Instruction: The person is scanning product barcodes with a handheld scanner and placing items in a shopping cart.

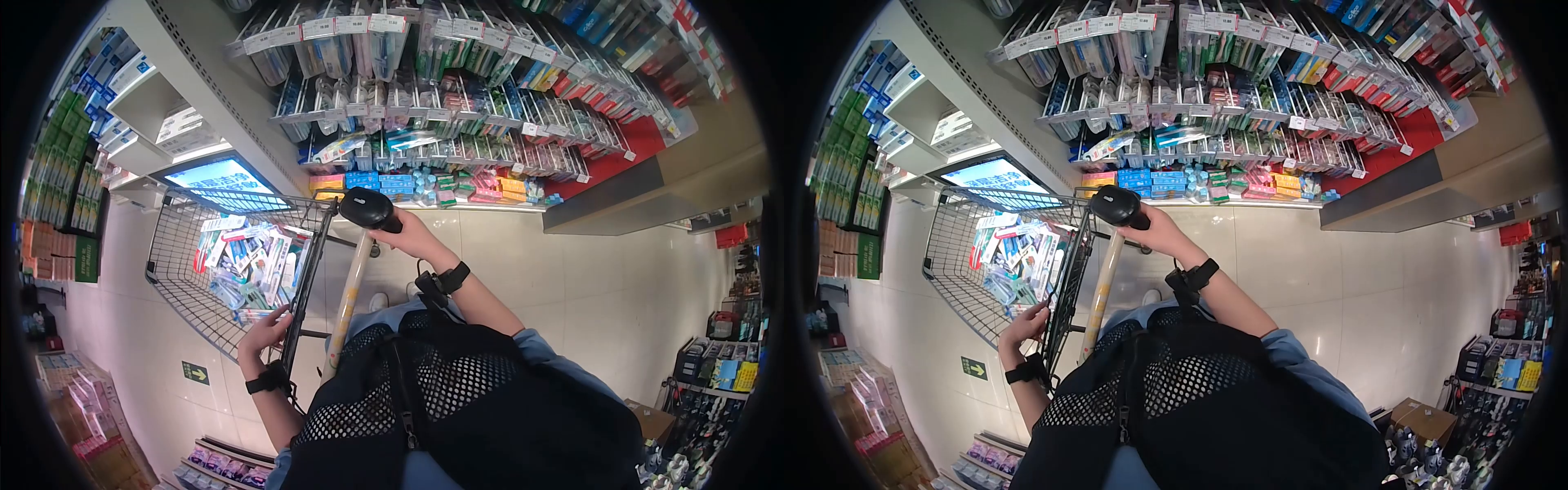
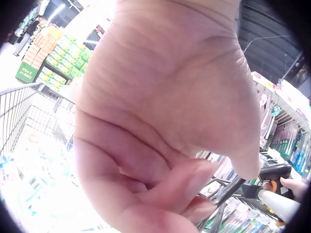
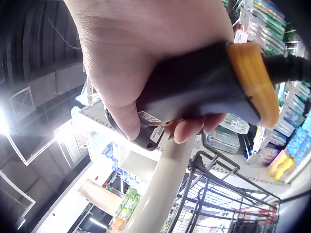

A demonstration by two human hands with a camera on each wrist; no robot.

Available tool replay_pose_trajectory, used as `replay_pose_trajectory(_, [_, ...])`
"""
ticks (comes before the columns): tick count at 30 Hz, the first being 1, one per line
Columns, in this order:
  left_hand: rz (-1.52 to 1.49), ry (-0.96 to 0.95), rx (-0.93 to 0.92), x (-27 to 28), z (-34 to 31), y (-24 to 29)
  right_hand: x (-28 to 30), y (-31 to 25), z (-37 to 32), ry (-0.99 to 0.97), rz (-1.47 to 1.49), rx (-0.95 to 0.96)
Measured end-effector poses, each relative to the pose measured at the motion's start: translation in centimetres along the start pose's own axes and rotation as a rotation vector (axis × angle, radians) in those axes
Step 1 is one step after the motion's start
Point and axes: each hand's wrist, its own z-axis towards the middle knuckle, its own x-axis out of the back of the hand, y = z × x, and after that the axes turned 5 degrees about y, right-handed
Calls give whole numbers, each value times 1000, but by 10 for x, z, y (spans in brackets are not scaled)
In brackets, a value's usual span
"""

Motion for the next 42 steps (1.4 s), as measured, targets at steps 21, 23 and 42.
replay_pose_trajectory(21, [9,-13,16,-1,4,-3,-1,3,0,5,14,1])
replay_pose_trajectory(23, [21,-11,18,-1,3,0,-1,5,1,-1,26,-1])
replay_pose_trajectory(42, [390,253,-530,-53,-51,66,-15,13,-5,18,-42,-42])
